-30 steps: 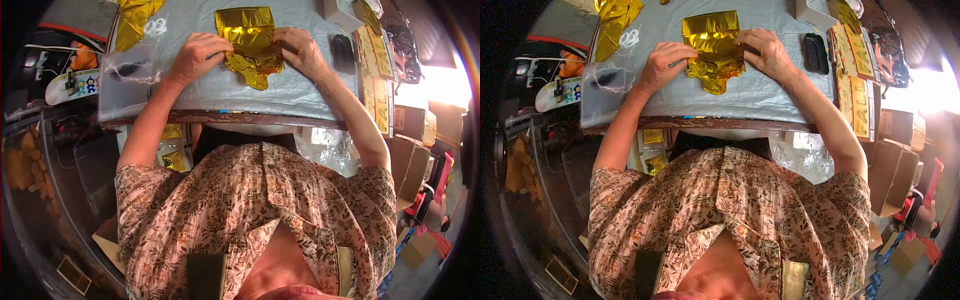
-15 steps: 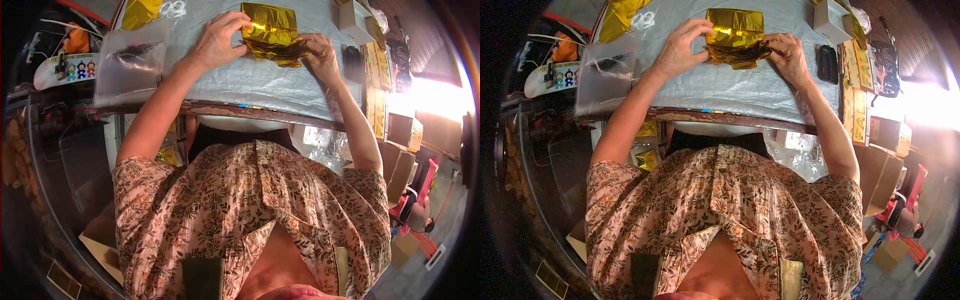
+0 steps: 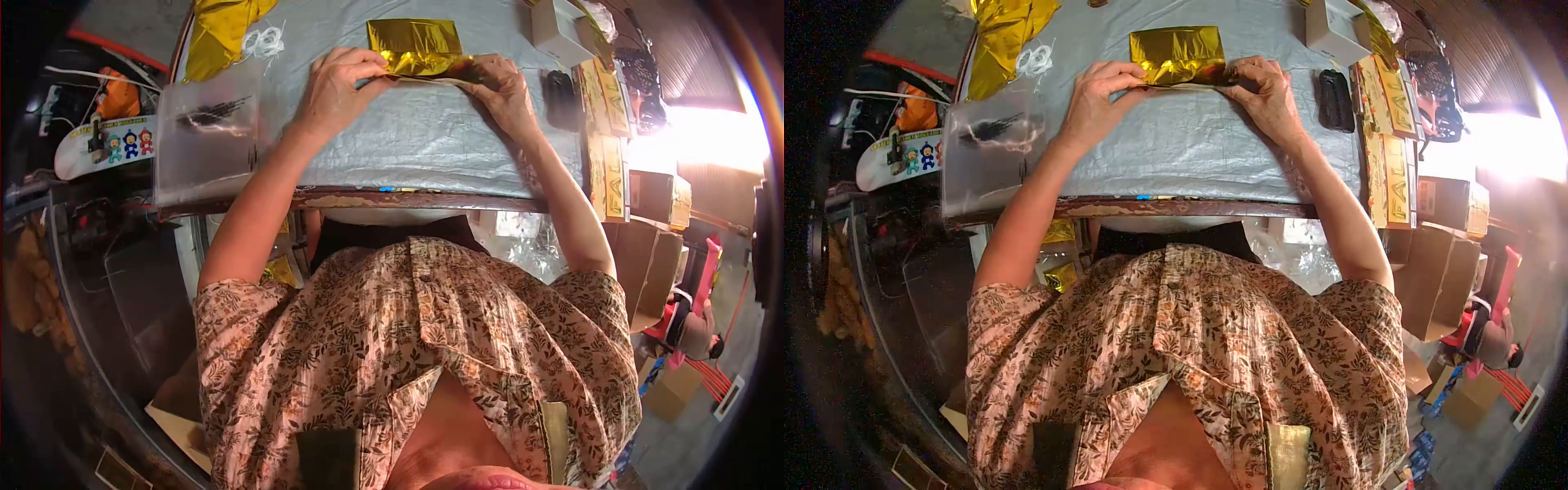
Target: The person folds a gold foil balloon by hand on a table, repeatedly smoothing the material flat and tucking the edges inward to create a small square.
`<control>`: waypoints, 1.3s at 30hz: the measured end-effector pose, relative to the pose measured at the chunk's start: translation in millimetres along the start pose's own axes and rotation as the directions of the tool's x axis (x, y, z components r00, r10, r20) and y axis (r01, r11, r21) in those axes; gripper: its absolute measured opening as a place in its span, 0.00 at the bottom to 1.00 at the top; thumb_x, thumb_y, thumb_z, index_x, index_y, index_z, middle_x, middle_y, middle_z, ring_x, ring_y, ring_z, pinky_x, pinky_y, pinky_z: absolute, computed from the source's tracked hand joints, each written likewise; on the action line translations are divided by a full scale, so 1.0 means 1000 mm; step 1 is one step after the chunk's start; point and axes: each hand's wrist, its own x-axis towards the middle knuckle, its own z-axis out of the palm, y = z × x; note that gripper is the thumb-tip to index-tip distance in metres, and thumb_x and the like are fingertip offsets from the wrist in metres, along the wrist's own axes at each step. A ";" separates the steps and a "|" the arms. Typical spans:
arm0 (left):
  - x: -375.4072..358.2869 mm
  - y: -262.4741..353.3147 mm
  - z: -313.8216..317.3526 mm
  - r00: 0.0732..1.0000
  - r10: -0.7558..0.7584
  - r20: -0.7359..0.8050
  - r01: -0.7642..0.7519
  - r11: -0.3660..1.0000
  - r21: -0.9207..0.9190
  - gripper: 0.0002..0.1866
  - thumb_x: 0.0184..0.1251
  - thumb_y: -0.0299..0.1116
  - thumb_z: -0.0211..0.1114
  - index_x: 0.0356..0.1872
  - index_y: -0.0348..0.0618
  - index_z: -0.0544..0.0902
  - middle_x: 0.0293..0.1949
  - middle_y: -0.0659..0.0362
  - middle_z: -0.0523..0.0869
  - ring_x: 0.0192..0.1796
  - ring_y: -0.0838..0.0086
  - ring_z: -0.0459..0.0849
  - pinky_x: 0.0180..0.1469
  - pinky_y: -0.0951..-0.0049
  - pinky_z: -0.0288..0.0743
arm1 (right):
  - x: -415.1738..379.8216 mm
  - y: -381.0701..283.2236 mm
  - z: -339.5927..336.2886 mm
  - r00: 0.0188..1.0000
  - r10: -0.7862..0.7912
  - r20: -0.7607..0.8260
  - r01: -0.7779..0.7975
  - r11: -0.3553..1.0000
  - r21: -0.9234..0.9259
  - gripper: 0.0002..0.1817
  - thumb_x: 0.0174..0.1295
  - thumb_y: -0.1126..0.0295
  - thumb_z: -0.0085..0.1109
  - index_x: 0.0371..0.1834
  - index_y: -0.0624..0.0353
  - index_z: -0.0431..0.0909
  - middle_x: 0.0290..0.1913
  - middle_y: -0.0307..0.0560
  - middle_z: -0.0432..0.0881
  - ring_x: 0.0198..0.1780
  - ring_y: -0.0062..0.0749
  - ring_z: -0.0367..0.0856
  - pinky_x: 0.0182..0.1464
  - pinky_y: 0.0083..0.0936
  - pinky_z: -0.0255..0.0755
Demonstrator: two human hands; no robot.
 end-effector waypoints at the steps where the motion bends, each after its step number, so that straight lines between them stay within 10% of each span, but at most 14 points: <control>1: 0.000 0.001 0.000 1.000 -0.013 0.004 0.013 1.000 0.007 0.10 0.61 0.37 0.78 0.35 0.41 0.92 0.46 0.61 0.92 0.49 0.63 0.88 0.54 0.61 0.81 | 0.000 -0.001 0.000 0.999 0.044 0.023 -0.044 0.999 -0.024 0.12 0.62 0.63 0.76 0.39 0.61 0.89 0.48 0.43 0.88 0.52 0.40 0.80 0.61 0.36 0.70; 9: 0.002 0.015 -0.005 0.985 -0.171 0.006 0.171 0.984 -0.041 0.13 0.62 0.40 0.78 0.34 0.39 0.91 0.47 0.60 0.92 0.50 0.62 0.86 0.55 0.62 0.79 | 0.001 0.002 0.003 0.990 0.134 0.034 -0.134 0.991 0.003 0.11 0.64 0.61 0.74 0.37 0.59 0.89 0.49 0.41 0.88 0.55 0.41 0.79 0.67 0.47 0.62; 16: 0.007 0.014 -0.001 0.933 -0.352 0.074 0.356 0.933 -0.054 0.15 0.64 0.41 0.78 0.32 0.36 0.90 0.50 0.57 0.91 0.55 0.64 0.84 0.58 0.62 0.76 | 0.010 -0.014 0.001 0.951 0.301 0.075 -0.294 0.952 -0.084 0.14 0.63 0.62 0.75 0.43 0.62 0.91 0.50 0.48 0.89 0.53 0.37 0.86 0.60 0.35 0.75; 39: 0.018 0.016 0.000 0.925 -0.364 0.104 0.352 0.929 0.116 0.13 0.59 0.37 0.79 0.25 0.37 0.90 0.48 0.54 0.91 0.50 0.61 0.88 0.53 0.63 0.79 | 0.000 -0.009 0.025 0.933 0.341 -0.117 -0.356 0.923 -0.147 0.13 0.59 0.58 0.73 0.28 0.56 0.88 0.54 0.35 0.85 0.60 0.40 0.75 0.70 0.45 0.59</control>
